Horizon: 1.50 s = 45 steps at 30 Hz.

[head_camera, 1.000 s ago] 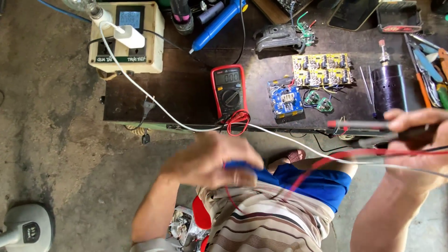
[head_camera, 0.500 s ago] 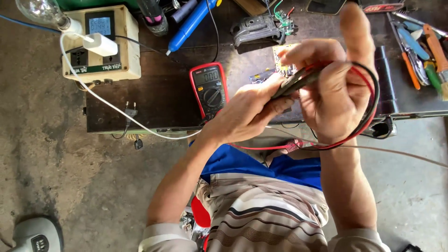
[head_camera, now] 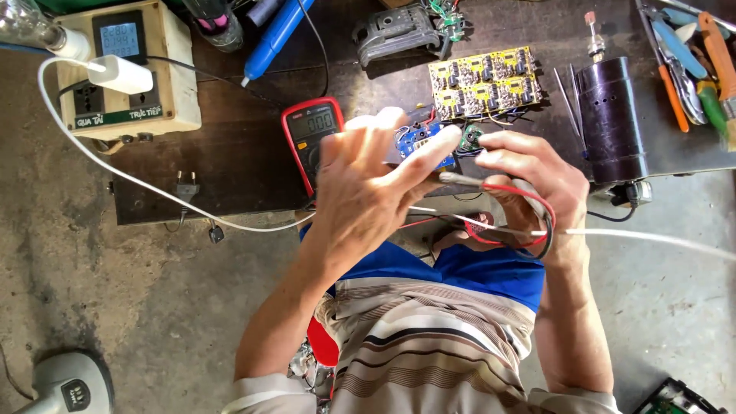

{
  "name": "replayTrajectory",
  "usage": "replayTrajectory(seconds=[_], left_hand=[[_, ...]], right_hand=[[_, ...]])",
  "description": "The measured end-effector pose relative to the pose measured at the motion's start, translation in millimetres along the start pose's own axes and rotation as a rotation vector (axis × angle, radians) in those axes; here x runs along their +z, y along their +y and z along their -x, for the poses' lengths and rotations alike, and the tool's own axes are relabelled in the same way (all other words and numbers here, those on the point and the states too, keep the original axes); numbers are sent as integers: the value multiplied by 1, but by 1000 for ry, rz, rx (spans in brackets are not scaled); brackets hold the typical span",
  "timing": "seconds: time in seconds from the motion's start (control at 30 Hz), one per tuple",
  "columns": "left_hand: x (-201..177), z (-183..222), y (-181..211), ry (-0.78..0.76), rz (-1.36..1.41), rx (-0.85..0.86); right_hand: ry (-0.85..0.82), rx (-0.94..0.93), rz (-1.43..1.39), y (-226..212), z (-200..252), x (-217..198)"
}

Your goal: A person is cleaning a small electronic component with a brush and then using a multimeter to test a circuit board on a repair bench.

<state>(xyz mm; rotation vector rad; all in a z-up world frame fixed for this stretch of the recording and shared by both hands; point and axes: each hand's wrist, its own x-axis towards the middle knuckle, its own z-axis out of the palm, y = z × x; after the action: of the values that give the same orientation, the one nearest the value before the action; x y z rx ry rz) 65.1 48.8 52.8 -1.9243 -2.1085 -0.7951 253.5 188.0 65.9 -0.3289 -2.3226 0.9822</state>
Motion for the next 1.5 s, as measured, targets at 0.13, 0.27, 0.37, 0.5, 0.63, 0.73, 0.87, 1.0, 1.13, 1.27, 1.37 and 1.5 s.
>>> replayTrajectory(seconds=[0.13, 0.27, 0.37, 0.5, 0.63, 0.73, 0.87, 1.0, 1.13, 1.27, 1.37, 1.5], left_hand=[[16, 19, -4, 244, -97, -89], [37, 26, 4, 603, 616, -274], [28, 19, 11, 672, 1092, -392], [36, 40, 12, 417, 859, -343], [34, 48, 13, 369, 763, -369], [40, 54, 13, 377, 766, -361], [48, 56, 12, 381, 795, -410], [40, 45, 19, 382, 923, -498], [40, 42, 16, 314, 923, -516], [42, 33, 11, 290, 852, -464], [49, 23, 8, 226, 861, -394], [50, 15, 7, 179, 790, -380]], right_hand=[[48, -47, 76, 28, 21, 11], [196, -252, 363, 41, 18, 22], [278, -132, 318, 39, 31, 28], [373, 82, -56, 26, 31, 37], [444, 154, -333, 43, 46, 58], [459, 103, -301, 46, 49, 62], [442, 87, -319, 48, 51, 72], [458, 170, -523, 38, 56, 85], [459, 55, -439, 59, 64, 107], [458, 37, -336, 43, 58, 110], [472, 6, -321, 49, 61, 119], [501, -19, -274, 51, 60, 125]])
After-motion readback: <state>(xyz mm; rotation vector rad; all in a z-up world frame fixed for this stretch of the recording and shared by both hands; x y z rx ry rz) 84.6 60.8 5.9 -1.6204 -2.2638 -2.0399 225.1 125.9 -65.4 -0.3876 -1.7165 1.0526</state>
